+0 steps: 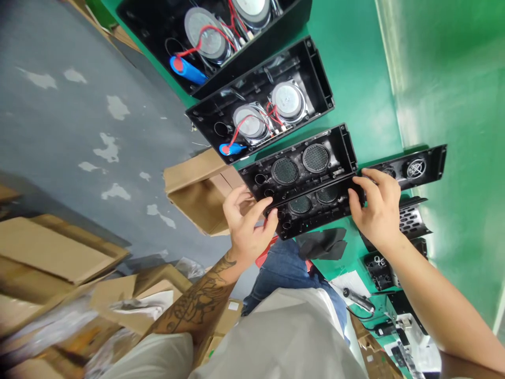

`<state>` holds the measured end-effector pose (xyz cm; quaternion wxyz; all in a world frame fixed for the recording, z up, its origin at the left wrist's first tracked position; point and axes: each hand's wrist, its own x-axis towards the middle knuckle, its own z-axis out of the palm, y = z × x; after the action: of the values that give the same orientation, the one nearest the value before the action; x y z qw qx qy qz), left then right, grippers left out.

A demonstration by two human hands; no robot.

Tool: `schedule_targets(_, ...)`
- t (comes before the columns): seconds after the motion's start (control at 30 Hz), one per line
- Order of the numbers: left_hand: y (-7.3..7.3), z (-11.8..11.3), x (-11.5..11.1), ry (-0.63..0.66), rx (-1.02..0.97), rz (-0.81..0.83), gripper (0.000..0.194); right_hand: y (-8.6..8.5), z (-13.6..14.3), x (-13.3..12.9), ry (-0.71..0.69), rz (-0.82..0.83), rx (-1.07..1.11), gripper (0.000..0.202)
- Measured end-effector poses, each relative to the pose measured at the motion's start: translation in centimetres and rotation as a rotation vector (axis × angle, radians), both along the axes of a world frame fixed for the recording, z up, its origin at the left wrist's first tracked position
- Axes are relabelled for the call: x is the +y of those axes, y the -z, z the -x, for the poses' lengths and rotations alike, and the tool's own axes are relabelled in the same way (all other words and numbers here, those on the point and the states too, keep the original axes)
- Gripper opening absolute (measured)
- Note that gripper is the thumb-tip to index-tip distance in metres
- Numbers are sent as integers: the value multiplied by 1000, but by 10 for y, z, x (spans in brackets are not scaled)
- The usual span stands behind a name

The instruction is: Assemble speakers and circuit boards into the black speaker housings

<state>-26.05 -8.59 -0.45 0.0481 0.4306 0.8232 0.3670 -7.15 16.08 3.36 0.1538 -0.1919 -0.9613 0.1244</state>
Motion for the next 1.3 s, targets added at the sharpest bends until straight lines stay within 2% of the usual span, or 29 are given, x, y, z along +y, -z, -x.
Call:
schedule_targets(0.13, -10, -1, 8, -14, 306, 83, 28, 8, -18, -5, 72, 104, 55, 28)
schedule_targets(0.23, -18, -1, 16, 68, 426, 126, 25, 9, -27, -14, 120, 178, 64, 29)
schedule_targets(0.3, -22, -1, 21, 160, 387, 168, 24, 8, -31, -20, 148, 216, 71, 32)
schedule_targets(0.37, -22, -2, 25, 189, 305, 176, 21, 8, -34, -25, 168, 241, 76, 36)
schedule_targets(0.5, -18, -1, 25, 113, 176, 87, 26, 9, -43, -30, 195, 275, 73, 42)
schedule_targets(0.6, -14, 2, 21, 68, 188, 85, 33, 10, -46, -30, 207, 283, 75, 41)
schedule_targets(0.7, -12, 6, 17, 26, 232, 57, 36, 7, -42, -26, 196, 260, 89, 32)
schedule_targets(0.83, -10, 8, 12, 16, 290, 31, 30, 4, -28, -19, 118, 200, 107, 19)
schedule_targets(1.0, -6, 6, 5, 22, 306, 82, 25, 1, -5, -9, -6, 84, 57, 21)
schedule_targets(1.13, -2, 6, 2, 35, 274, 84, 26, -3, 16, -1, -166, -60, -37, 25)
schedule_targets(1.3, 3, 11, -4, 75, 207, 47, 26, 0, 38, 7, -311, -149, -110, 17)
